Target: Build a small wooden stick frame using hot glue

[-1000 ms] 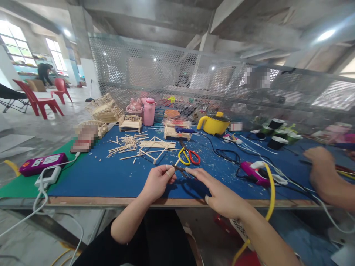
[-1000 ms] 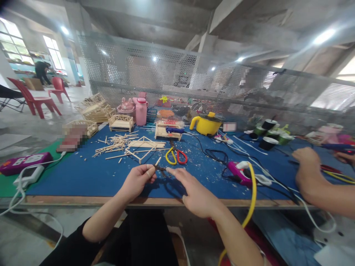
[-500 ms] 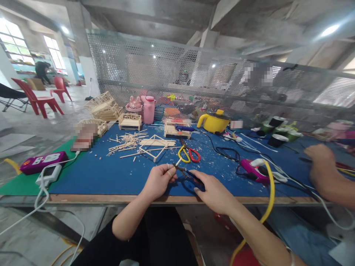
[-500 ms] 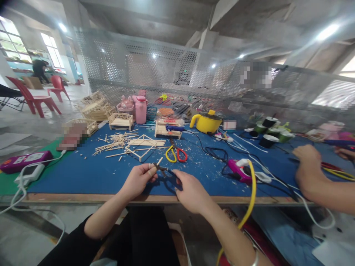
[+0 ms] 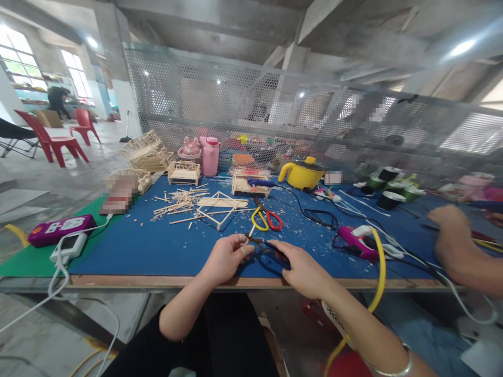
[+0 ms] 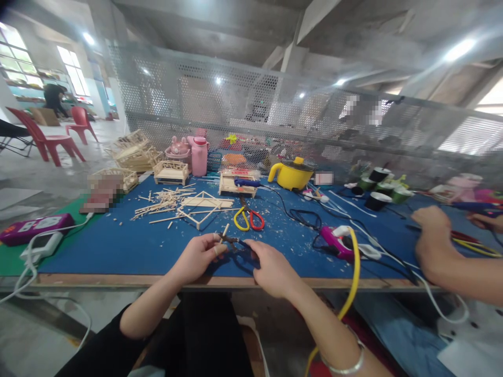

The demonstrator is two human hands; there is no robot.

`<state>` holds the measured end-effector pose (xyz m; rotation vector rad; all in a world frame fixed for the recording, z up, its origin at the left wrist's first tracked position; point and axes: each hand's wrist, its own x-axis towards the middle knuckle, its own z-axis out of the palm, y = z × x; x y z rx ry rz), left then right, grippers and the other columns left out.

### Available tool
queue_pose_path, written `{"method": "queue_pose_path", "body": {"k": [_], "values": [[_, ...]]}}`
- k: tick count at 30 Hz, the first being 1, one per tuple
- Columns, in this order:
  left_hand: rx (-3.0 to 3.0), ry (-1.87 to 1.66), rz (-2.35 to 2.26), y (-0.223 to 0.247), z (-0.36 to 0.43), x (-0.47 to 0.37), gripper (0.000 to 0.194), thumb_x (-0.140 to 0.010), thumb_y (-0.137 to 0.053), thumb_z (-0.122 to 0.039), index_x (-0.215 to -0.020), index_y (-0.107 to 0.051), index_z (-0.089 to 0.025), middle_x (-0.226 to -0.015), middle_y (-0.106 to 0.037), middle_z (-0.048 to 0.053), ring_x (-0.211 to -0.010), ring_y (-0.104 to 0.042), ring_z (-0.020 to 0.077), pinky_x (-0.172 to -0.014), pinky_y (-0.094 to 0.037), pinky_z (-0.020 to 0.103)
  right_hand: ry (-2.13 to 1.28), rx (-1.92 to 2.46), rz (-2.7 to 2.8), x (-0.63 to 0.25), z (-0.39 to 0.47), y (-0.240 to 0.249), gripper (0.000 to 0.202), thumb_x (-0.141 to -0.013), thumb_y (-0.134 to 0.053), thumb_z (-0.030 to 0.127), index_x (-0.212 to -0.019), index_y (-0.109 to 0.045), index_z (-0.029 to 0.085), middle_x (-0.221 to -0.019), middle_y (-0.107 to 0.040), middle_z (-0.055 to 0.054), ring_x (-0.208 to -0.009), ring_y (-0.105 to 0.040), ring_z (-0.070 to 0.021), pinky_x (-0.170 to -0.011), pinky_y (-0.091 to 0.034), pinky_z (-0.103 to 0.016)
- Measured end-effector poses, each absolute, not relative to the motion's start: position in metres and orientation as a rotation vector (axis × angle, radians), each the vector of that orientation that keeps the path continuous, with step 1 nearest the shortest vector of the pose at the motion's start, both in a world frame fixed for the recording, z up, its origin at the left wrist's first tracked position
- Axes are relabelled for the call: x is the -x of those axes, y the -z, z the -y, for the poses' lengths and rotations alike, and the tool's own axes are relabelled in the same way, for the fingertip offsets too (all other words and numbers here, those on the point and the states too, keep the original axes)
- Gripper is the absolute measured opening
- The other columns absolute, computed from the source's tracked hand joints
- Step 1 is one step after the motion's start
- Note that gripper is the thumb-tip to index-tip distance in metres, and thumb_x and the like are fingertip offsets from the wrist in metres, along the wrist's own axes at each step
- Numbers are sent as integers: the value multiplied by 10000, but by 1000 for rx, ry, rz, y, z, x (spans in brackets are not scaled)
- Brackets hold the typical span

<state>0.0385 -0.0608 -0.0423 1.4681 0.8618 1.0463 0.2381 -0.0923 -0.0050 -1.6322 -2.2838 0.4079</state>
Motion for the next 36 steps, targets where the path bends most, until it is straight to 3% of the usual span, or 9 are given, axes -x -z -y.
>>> {"method": "queue_pose_path", "body": {"k": [7, 12, 16, 19, 22, 28, 33, 36], "values": [[-1517, -1016, -875, 43, 60, -36, 256, -811, -531, -390, -717, -595, -160, -673, -618, 1, -574, -505, 105, -585, -409, 226, -340, 1622, 2303, -240, 94, 7, 749, -582, -454, 8, -1318, -488, 139, -1237, -587, -119, -1059, -571, -232, -946, -446, -364], [-1674, -1018, -882, 40, 65, -36, 272, -810, -554, -433, -773, -591, -166, -675, -578, -24, -616, -473, 111, -586, -372, 219, -328, 1583, 2307, -241, 94, 8, 748, -586, -447, 10, -1323, -483, 132, -1305, -563, -119, -1177, -533, -247, -1010, -412, -386], [-1795, -962, -1012, 35, 66, -37, 452, -873, -389, -531, -674, -578, -171, -608, -572, -12, -594, -492, 128, -585, -361, 238, -324, 1541, 2337, -240, 91, 11, 739, -590, -452, 19, -1317, -491, 141, -1329, -551, -108, -1219, -510, -244, -1045, -387, -395], [-1791, -974, -1102, 33, 65, -37, 522, -884, -313, -555, -551, -484, -192, -502, -472, -28, -519, -423, 124, -543, -305, 253, -265, 1519, 2334, -235, 90, 21, 724, -604, -450, 14, -1319, -481, 123, -1337, -541, -123, -1231, -497, -242, -1050, -382, -394], [-1806, -985, -1154, 31, 63, -38, 489, -870, -349, -544, -526, -421, -203, -500, -434, -36, -506, -375, 118, -526, -251, 262, -78, 1557, 2294, -227, 92, 31, 723, -598, -436, -14, -1312, -472, 94, -1284, -561, -153, -1193, -508, -257, -1004, -408, -398], [-1791, -1026, -1246, 35, 61, -46, 530, -891, -324, -536, -481, -367, -203, -459, -367, -34, -484, -328, 114, -522, -194, 279, 533, 1856, 2211, -234, 84, 16, 618, -678, -480, 39, -1296, -487, 59, -970, -603, -168, -913, -554, -297, -777, -414, -392], [-1742, -1082, -1212, 41, 66, -45, 514, -888, -309, -576, -537, -344, -202, -499, -355, -44, -509, -335, 109, -515, -217, 256, 45, 2053, 2125, -262, 52, 6, 595, -701, -523, 83, -1292, -479, 137, -1093, -616, -119, -949, -572, -221, -772, -399, -274], [-1689, -1155, -1107, 42, 68, -44, 454, -917, -283, -483, -566, -348, -201, -537, -398, -37, -545, -373, 114, -538, -270, 242, -33, 2100, 2105, -263, 35, 7, 468, -792, -539, 253, -1247, -521, 140, -1070, -639, -118, -930, -594, -221, -748, -417, -268]]}}
